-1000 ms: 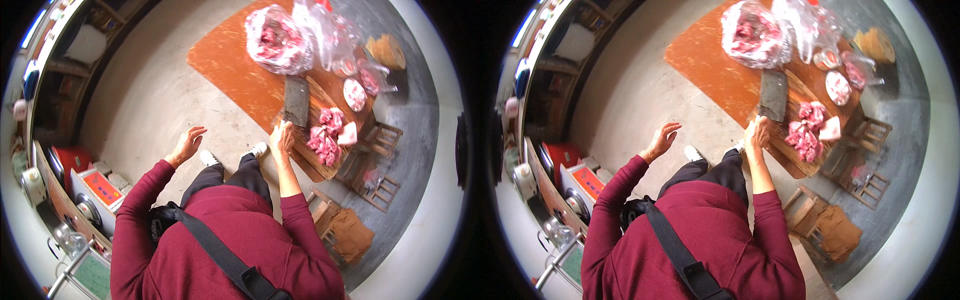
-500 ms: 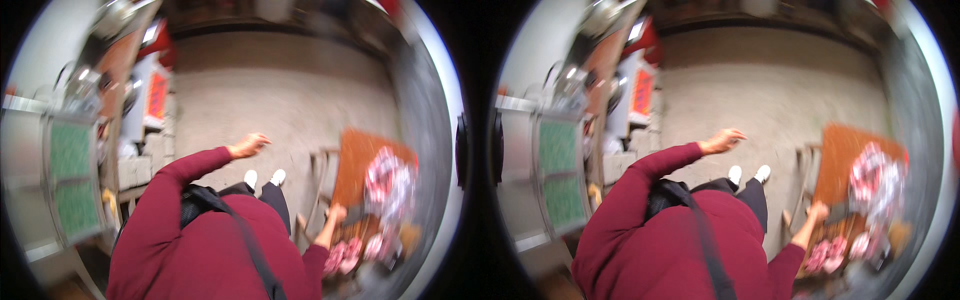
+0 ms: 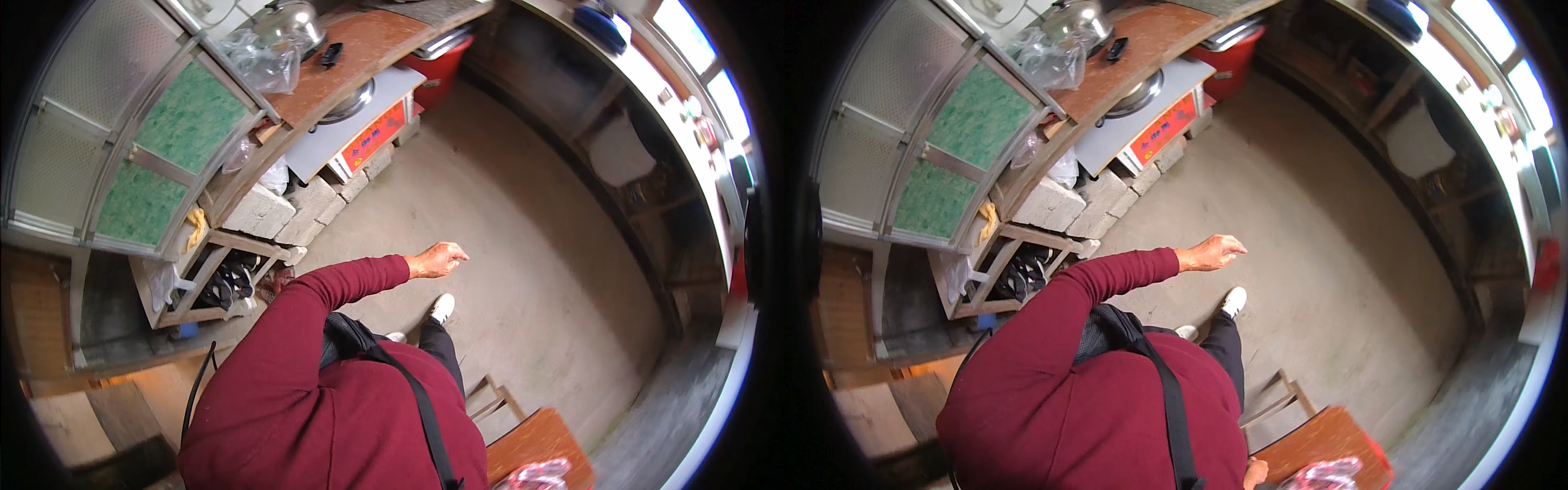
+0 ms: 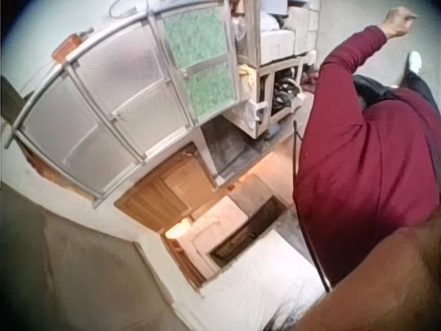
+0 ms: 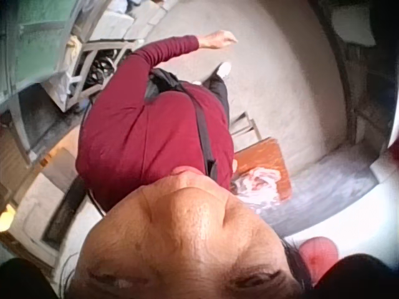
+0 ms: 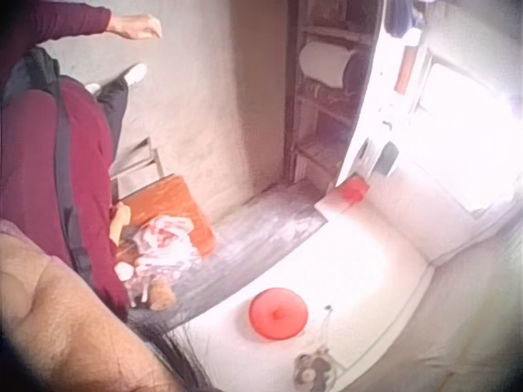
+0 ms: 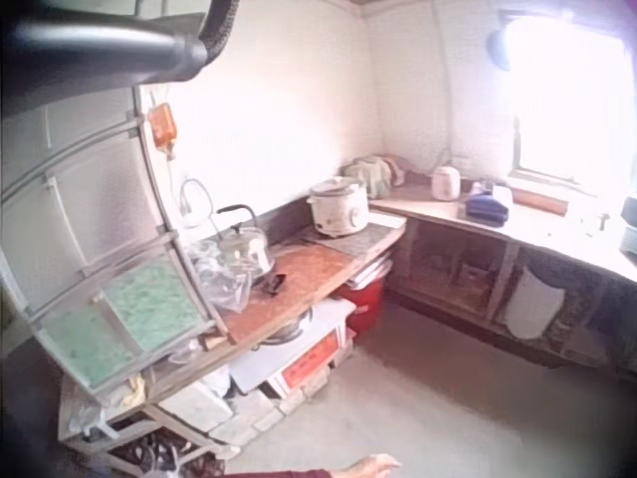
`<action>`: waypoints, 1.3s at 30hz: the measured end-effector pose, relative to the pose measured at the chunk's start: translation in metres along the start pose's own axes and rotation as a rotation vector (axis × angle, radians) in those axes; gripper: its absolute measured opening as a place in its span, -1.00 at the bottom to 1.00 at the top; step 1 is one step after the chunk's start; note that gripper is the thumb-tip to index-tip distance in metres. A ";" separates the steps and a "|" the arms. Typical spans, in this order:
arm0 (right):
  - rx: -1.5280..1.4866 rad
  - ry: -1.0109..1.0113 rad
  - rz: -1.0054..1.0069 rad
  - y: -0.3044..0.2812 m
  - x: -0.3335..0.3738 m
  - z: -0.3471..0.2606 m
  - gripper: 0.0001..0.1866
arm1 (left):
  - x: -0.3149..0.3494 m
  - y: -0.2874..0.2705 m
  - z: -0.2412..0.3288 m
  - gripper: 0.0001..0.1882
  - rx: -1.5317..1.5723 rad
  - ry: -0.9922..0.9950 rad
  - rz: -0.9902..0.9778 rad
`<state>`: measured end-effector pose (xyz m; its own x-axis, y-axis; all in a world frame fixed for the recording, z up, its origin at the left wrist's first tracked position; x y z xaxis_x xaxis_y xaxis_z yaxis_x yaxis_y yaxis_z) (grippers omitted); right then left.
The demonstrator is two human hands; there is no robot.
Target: The person uses a cleaver to chop raw meat into smaller pieces on a wooden cutting board. They then place the chopped meat into plastic bags and set them aside on the table.
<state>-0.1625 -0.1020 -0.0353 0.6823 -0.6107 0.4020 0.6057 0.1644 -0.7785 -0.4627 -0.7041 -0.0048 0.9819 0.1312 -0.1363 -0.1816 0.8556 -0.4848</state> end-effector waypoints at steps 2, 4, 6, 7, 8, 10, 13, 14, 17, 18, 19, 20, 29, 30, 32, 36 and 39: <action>-0.065 -0.390 0.049 0.074 -0.102 -0.020 -0.69 | -0.010 -0.021 -0.013 -0.71 0.012 -0.057 0.081; -0.012 -0.711 0.040 0.000 -0.116 -0.151 -0.66 | -0.023 -0.047 -0.017 -0.71 -0.021 -0.092 0.151; -0.149 -1.040 0.386 -0.089 -0.126 -0.289 -0.63 | -0.025 -0.076 -0.025 -0.71 -0.019 -0.154 0.233; -0.344 -1.190 0.435 -0.144 -0.119 -0.359 -0.68 | -0.025 -0.093 -0.029 -0.71 -0.009 -0.185 0.279; -0.512 -1.317 0.618 -0.203 -0.101 -0.425 -0.74 | -0.025 -0.110 -0.033 -0.72 0.000 -0.213 0.330; -0.590 -1.535 0.591 -0.364 0.010 -0.541 -0.80 | -0.017 -0.150 -0.043 -0.71 -0.027 -0.259 0.415; -0.886 -1.798 0.557 -0.488 0.139 -0.673 -0.82 | -0.013 -0.218 -0.054 -0.70 -0.121 -0.277 0.527; -0.919 -1.880 0.529 -0.516 0.186 -0.706 -0.84 | -0.004 -0.240 -0.058 -0.70 -0.162 -0.291 0.564; -1.023 -1.973 0.320 -0.573 0.323 -0.770 -0.83 | 0.023 -0.299 -0.072 -0.71 -0.093 -0.372 0.724; -1.082 -2.026 0.341 -0.584 0.359 -0.792 -0.82 | 0.029 -0.317 -0.071 -0.71 -0.182 -0.341 0.754; -1.162 -2.055 0.267 -0.594 0.394 -0.814 -0.82 | 0.035 -0.334 -0.069 -0.72 -0.274 -0.303 0.782; -1.216 -2.167 0.309 -0.605 0.442 -0.817 -0.87 | 0.052 -0.347 -0.071 -0.72 -0.369 -0.297 0.819; -1.299 -2.359 0.634 -0.653 0.689 -0.964 -0.59 | 0.167 -0.387 -0.053 -0.74 -0.222 -0.643 1.418; -1.238 -2.384 0.712 -0.652 0.706 -0.977 -0.51 | 0.182 -0.379 -0.058 -0.74 -0.240 -0.654 1.477; -1.131 -2.419 0.835 -0.646 0.734 -1.001 -0.42 | 0.197 -0.371 -0.035 -0.73 -0.401 -0.751 1.556; -1.169 -2.418 0.886 -0.677 0.762 -1.090 -0.74 | 0.189 -0.350 -0.021 -0.75 -0.274 -0.922 1.750; -1.725 -2.552 0.423 -0.728 0.760 -1.038 -0.84 | 0.183 -0.326 -0.014 -0.76 -0.226 -1.092 1.798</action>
<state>-0.5097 -1.4894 0.3361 0.2412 0.2889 -0.9265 0.7299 -0.6832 -0.0230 -0.2244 -0.9660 0.1166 -0.6232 0.7796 -0.0623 -0.6507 -0.5610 -0.5117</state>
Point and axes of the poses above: each hand's wrist, its own x-axis away from the middle knuckle, its own y-axis out of the palm, z = x × y, the point moved 7 cm from there along -x, towards the middle knuckle, and after that the axes turned 15 degrees about z, right-handed, at the moved point
